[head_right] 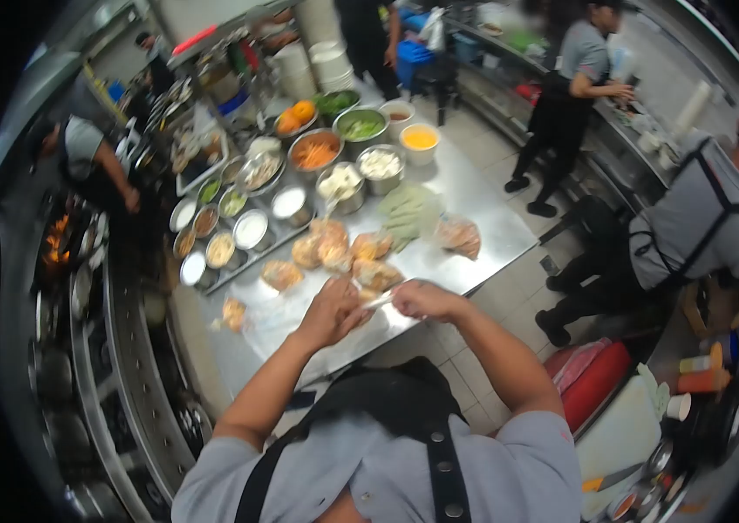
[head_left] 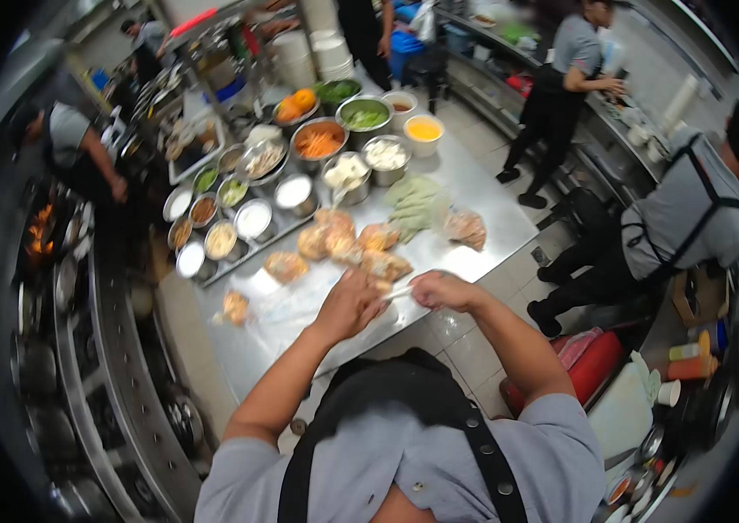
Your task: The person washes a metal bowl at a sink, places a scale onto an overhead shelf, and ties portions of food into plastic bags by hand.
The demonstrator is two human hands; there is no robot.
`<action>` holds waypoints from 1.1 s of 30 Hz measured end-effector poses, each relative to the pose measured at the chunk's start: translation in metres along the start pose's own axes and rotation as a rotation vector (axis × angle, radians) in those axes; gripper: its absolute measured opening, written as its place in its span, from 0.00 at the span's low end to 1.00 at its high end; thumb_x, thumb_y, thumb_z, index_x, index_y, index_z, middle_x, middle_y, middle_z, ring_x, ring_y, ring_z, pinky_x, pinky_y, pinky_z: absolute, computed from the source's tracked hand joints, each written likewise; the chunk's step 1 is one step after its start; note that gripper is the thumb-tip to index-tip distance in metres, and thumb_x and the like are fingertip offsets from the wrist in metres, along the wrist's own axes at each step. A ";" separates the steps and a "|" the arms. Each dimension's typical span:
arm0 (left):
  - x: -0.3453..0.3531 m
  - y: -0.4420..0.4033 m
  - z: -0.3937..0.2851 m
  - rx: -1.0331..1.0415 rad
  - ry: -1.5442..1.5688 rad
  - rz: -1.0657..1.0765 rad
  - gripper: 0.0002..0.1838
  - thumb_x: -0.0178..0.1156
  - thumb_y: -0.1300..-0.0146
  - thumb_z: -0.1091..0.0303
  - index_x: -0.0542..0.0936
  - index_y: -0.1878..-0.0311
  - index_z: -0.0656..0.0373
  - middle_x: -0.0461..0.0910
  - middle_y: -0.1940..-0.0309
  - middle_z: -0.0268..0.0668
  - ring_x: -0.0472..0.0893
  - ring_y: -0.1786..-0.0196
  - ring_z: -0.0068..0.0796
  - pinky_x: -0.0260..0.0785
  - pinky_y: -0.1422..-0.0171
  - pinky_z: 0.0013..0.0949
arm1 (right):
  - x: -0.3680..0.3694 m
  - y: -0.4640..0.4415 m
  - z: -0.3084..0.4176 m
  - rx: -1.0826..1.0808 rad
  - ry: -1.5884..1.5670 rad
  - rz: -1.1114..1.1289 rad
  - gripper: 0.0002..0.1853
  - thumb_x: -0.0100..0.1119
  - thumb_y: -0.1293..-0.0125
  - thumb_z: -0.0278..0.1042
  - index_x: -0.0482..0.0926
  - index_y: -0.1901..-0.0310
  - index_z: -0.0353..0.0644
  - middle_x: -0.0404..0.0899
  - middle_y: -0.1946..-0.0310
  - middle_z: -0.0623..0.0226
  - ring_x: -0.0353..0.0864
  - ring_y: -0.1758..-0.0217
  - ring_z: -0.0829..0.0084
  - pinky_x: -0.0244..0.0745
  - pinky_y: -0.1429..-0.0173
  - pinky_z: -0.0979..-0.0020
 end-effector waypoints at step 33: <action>0.085 0.041 0.066 -0.911 1.287 -0.579 0.09 0.55 0.33 0.75 0.76 0.52 0.65 0.80 0.63 0.33 0.78 0.64 0.19 0.73 0.57 0.24 | 0.045 -0.010 0.049 -0.576 0.867 -0.934 0.15 0.69 0.51 0.27 0.80 0.60 0.36 0.81 0.67 0.59 0.80 0.63 0.58 0.74 0.56 0.62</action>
Point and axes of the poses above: each hand's wrist, its own y-axis away from the middle knuckle, its own x-axis out of the palm, z = x × y, the point moved 7 cm from there along -y, towards the middle knuckle
